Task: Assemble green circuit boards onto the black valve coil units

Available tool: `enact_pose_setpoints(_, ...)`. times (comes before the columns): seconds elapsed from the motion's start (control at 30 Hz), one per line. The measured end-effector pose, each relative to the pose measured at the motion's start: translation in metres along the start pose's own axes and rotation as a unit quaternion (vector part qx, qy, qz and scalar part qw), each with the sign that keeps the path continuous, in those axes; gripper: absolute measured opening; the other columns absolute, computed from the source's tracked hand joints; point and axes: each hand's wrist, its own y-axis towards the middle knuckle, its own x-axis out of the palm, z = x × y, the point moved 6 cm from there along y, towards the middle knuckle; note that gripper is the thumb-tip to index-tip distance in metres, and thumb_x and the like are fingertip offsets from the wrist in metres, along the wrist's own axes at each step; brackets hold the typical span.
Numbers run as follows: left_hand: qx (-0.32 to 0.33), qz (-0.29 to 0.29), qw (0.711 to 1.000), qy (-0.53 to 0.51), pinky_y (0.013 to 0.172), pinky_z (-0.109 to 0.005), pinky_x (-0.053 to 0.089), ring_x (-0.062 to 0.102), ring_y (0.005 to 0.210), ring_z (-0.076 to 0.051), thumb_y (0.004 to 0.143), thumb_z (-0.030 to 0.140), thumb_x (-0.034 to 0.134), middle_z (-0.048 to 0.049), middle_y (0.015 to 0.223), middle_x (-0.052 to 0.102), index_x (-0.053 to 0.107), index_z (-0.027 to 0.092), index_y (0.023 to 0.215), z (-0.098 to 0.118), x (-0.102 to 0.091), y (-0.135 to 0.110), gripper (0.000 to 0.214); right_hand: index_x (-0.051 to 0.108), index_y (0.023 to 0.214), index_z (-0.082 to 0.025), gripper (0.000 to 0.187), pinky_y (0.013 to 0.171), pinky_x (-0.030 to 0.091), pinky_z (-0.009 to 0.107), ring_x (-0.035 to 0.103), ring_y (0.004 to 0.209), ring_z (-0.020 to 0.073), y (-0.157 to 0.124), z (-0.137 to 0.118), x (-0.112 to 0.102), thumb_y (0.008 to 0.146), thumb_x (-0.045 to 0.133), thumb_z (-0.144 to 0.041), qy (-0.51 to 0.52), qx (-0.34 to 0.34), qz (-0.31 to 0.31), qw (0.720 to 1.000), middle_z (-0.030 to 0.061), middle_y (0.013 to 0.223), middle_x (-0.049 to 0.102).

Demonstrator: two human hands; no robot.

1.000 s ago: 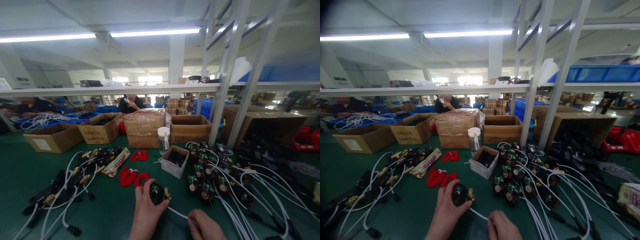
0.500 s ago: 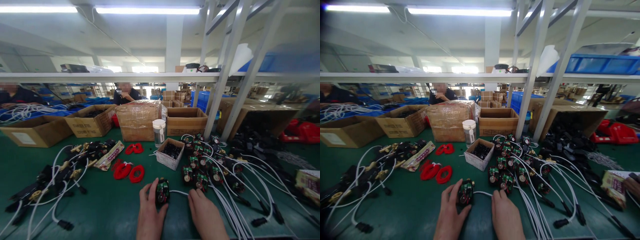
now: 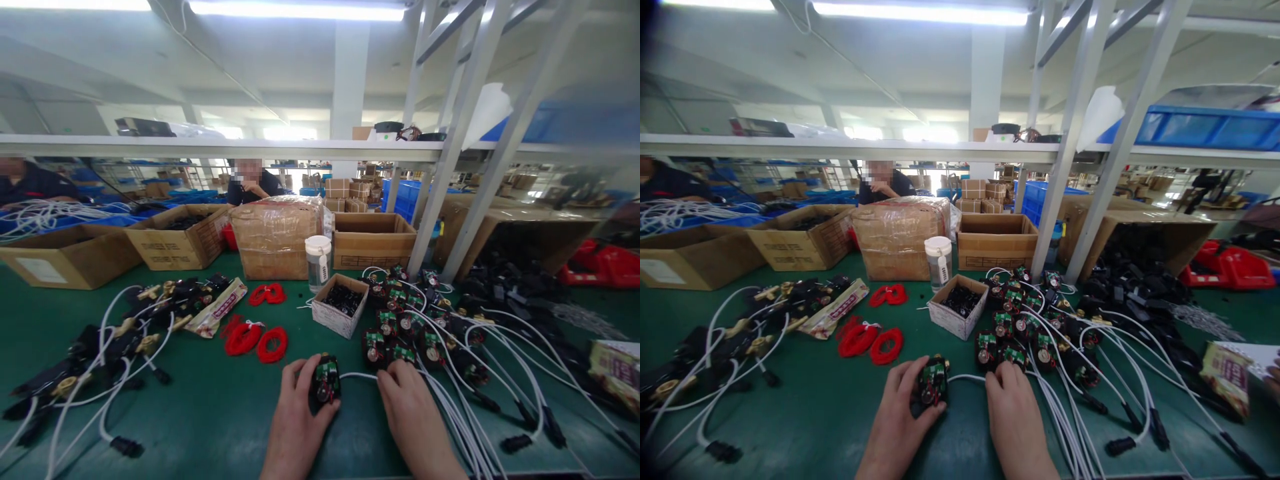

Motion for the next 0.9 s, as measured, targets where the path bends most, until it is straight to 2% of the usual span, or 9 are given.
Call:
enact_pose_setpoints(0.17, -0.012, -0.006, 0.999, 0.046, 0.109, -0.045, 0.049, 0.06, 0.121, -0.026, 0.078, 0.02, 0.069, -0.0055, 0.133, 0.052, 0.056, 0.032, 0.137, 0.01, -0.005, -0.002, 0.062, 0.066, 0.09, -0.022, 0.017, 0.078, 0.041, 0.039, 0.052, 0.089, 0.0266, -0.014, -0.001, 0.008, 0.088, 0.061, -0.006, -0.002, -0.006, 0.05, 0.999, 0.0068, 0.096, 0.06)
enact_pose_setpoints(0.27, -0.014, -0.001, 0.997, 0.078, 0.108, -0.044, 0.05, 0.06, 0.122, -0.027, 0.078, 0.021, 0.07, -0.0061, 0.135, 0.053, 0.057, 0.032, 0.136, 0.016, -0.006, -0.004, 0.061, 0.066, 0.099, -0.023, 0.017, 0.075, 0.039, 0.04, 0.052, 0.09, 0.0281, -0.018, 0.002, 0.014, 0.091, 0.057, -0.011, -0.025, -0.029, 0.055, 0.998, 0.008, 0.099, 0.062)
enact_pose_setpoints(0.4, -0.017, 0.009, 0.994, 0.108, 0.112, -0.05, 0.046, 0.054, 0.132, -0.031, 0.074, 0.02, 0.073, -0.0079, 0.15, 0.046, 0.057, 0.033, 0.138, 0.019, -0.006, -0.006, 0.067, 0.063, 0.113, -0.024, 0.024, 0.075, 0.039, 0.04, 0.054, 0.093, 0.0284, -0.023, 0.001, 0.024, 0.093, 0.054, -0.014, -0.04, -0.079, 0.076, 0.993, 0.009, 0.104, 0.063)
enact_pose_setpoints(0.53, 0.023, -0.021, 0.994, 0.107, 0.119, -0.056, 0.038, 0.044, 0.143, -0.032, 0.075, 0.013, 0.068, -0.0033, 0.159, 0.043, 0.051, 0.04, 0.145, 0.021, -0.003, -0.006, 0.076, 0.063, 0.11, -0.025, 0.029, 0.075, 0.039, 0.039, 0.056, 0.092, 0.028, -0.029, -0.007, 0.038, 0.088, 0.055, -0.006, -0.044, -0.1, 0.052, 0.993, 0.0079, 0.102, 0.064)
enact_pose_setpoints(0.73, 0.022, -0.062, 0.995, 0.071, 0.122, -0.053, 0.038, 0.042, 0.146, -0.031, 0.074, 0.011, 0.068, -0.0069, 0.161, 0.043, 0.052, 0.028, 0.146, 0.022, 0.004, -0.005, 0.076, 0.063, 0.109, -0.027, 0.039, 0.073, 0.039, 0.038, 0.058, 0.089, 0.0262, -0.03, -0.01, 0.055, 0.081, 0.056, 0.0, -0.032, -0.105, 0.021, 0.994, 0.0062, 0.101, 0.066)
enact_pose_setpoints(0.9, 0.031, -0.063, 0.995, 0.064, 0.122, -0.051, 0.039, 0.045, 0.144, -0.03, 0.078, 0.012, 0.065, -0.0083, 0.157, 0.049, 0.052, 0.025, 0.146, 0.025, 0.009, -0.004, 0.071, 0.061, 0.113, -0.026, 0.047, 0.071, 0.038, 0.036, 0.059, 0.086, 0.025, -0.03, -0.009, 0.062, 0.076, 0.057, 0.003, -0.046, -0.132, 0.026, 0.99, 0.0055, 0.101, 0.066)
